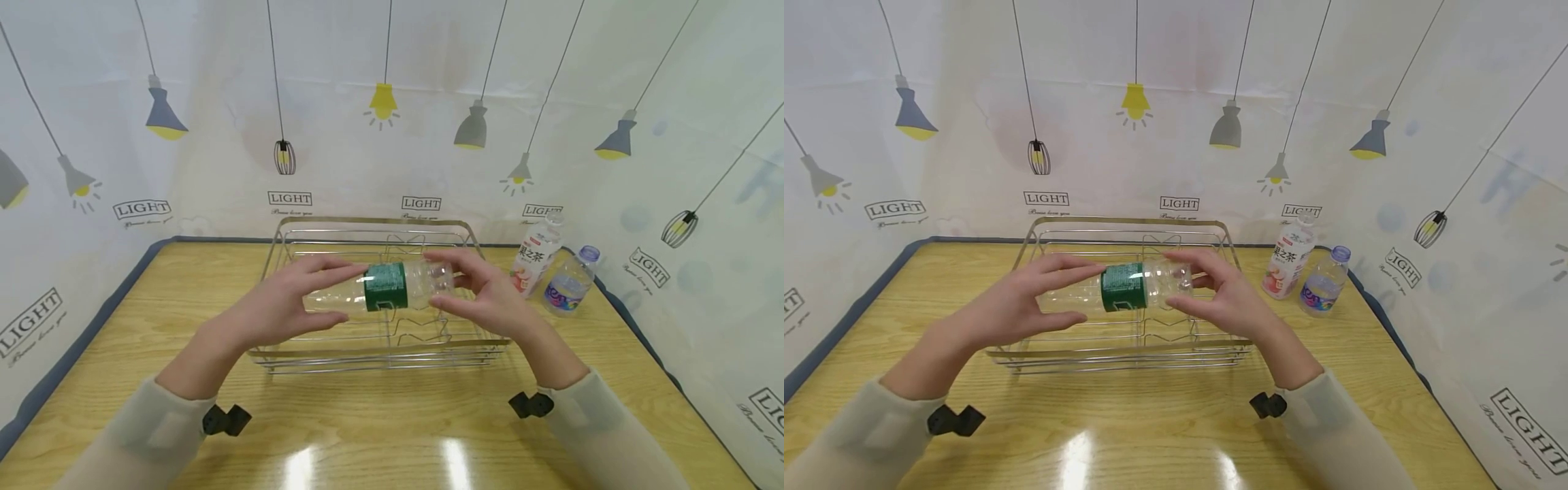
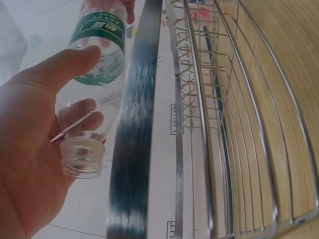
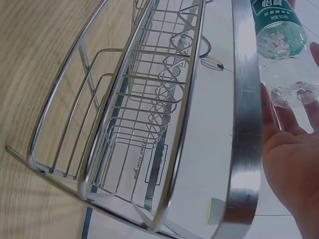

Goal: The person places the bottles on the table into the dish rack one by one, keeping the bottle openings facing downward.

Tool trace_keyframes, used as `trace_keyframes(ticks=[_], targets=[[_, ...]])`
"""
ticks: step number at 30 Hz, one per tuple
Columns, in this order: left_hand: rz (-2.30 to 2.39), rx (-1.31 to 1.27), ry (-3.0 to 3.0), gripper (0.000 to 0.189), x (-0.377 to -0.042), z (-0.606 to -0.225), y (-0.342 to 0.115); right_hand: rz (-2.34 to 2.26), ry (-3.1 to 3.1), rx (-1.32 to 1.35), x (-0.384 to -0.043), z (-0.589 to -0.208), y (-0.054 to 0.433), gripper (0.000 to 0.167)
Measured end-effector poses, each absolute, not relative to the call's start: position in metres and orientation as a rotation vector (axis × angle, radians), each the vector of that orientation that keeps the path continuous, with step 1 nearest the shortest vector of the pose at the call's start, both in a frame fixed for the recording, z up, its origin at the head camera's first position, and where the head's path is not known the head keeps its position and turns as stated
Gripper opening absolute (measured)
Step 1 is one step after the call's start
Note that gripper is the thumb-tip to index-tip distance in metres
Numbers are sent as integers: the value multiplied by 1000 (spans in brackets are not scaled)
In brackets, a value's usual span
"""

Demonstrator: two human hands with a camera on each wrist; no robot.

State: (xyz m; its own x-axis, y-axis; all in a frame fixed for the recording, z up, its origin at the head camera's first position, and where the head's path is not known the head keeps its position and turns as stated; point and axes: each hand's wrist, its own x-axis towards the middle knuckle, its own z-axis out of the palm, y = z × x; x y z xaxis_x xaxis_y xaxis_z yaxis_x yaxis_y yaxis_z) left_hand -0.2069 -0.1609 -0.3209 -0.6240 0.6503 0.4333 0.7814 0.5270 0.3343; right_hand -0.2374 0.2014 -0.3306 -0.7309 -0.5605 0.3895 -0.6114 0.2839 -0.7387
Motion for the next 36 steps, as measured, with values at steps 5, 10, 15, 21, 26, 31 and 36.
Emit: trace_keyframes(ticks=[5,10,15,21,26,31,36], targets=[[-757,-1163,-2524,73,-206,-322,-160,1535,-2495,1091,-239,-328,201,70],[-800,-1095,-2575,74,-206,-325,-159,1581,-2484,1079,-241,-325,201,78],[-895,-1033,-2619,74,-207,-326,-158,1593,-2476,1034,-243,-323,202,83],[-1130,-957,-2610,74,-208,-327,-155,1657,-2476,1007,-244,-324,198,75],[-1282,-910,-2609,71,-208,-328,-150,1670,-2501,1027,-244,-324,191,72],[-1416,-923,-2597,67,-207,-332,-145,1700,-2516,1069,-242,-324,182,69],[-1482,-929,-2609,64,-206,-339,-140,1717,-2475,1115,-240,-325,171,67]])
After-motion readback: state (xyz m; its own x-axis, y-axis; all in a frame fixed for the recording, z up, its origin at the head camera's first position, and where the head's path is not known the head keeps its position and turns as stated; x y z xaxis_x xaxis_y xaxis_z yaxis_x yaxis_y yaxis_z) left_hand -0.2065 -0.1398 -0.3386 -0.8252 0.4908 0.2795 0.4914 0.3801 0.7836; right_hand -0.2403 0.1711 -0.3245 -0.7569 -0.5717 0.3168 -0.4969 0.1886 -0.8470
